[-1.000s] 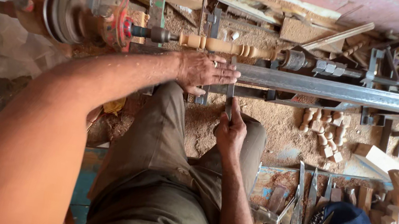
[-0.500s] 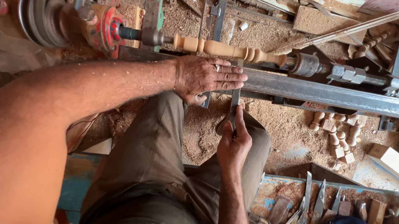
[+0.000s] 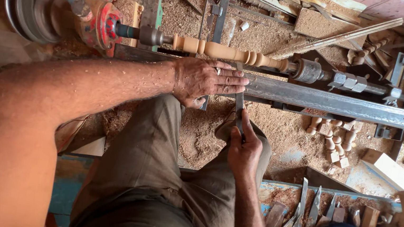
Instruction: The person operates a wood lathe, shaping a rotating wooden spindle into a decorative baluster. They use a chisel to carve the wood while it spins, creating rounded profiles and grooves. The person switches between different chisels to refine the shape and smooth the surface.
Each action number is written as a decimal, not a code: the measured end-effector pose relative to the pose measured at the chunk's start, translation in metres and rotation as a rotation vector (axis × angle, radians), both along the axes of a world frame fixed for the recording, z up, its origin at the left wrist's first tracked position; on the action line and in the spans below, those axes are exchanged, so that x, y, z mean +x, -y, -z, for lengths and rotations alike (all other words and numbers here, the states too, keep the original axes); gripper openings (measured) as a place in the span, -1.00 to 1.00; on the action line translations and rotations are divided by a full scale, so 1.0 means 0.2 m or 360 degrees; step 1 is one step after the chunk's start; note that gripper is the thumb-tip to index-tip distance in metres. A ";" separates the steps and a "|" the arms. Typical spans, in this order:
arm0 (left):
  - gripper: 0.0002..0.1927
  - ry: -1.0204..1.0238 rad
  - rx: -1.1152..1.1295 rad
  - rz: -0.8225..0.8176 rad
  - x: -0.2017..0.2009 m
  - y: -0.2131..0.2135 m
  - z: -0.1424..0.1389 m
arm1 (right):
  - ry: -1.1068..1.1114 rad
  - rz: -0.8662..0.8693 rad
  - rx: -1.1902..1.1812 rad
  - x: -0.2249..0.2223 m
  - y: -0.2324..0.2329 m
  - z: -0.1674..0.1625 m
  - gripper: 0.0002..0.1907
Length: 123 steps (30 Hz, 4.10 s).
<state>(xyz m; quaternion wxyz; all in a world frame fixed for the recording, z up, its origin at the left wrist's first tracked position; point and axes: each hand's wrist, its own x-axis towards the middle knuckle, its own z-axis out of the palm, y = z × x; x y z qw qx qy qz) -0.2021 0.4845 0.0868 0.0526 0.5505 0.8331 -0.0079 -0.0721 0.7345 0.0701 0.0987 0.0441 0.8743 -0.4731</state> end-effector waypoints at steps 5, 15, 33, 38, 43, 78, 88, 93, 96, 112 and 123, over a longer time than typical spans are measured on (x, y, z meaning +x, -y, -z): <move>0.13 0.0042 0.0053 0.0015 0.00 -0.01 0.00 | 0.0217 -0.0125 0.0282 -0.08 -0.15 -0.02 -0.45; -0.03 0.0077 0.0293 0.0006 0.07 0.04 -0.01 | -0.0239 -0.0442 -0.0102 -0.08 -0.21 -0.04 -0.48; -0.03 0.0010 0.0226 -0.0018 0.09 0.04 -0.02 | -0.0173 0.0235 -0.0552 0.17 0.18 0.05 -0.45; -0.01 -0.0030 0.0167 -0.0015 0.10 0.05 -0.02 | -0.0057 0.0373 -0.0776 0.19 0.25 0.06 -0.43; -0.02 0.0033 0.0192 -0.0027 0.10 0.06 -0.01 | -0.0058 0.0392 -0.0637 0.20 0.31 0.03 -0.42; 0.01 -0.0142 0.0165 -0.0030 0.06 0.07 0.02 | 0.0135 -0.0353 0.0016 -0.14 -0.18 -0.06 -0.48; -0.02 -0.0070 0.0215 -0.0059 0.08 0.08 0.03 | 0.0030 -0.0227 0.0004 -0.03 -0.06 -0.09 -0.46; 0.01 -0.0004 0.0301 -0.0048 0.08 0.10 0.02 | 0.0129 0.0013 0.0032 0.04 0.06 -0.09 -0.47; -0.01 -0.0024 0.0311 -0.0063 0.08 0.10 0.02 | 0.0032 0.0160 -0.0307 0.09 0.15 -0.03 -0.46; -0.12 -0.0271 0.0204 -0.0020 0.10 0.13 0.01 | 0.0068 -0.0145 0.0063 0.02 0.04 -0.09 -0.50; -0.06 -0.0234 0.0223 -0.0038 0.10 0.14 -0.01 | 0.0300 -0.0394 -0.0153 -0.18 -0.15 -0.12 -0.44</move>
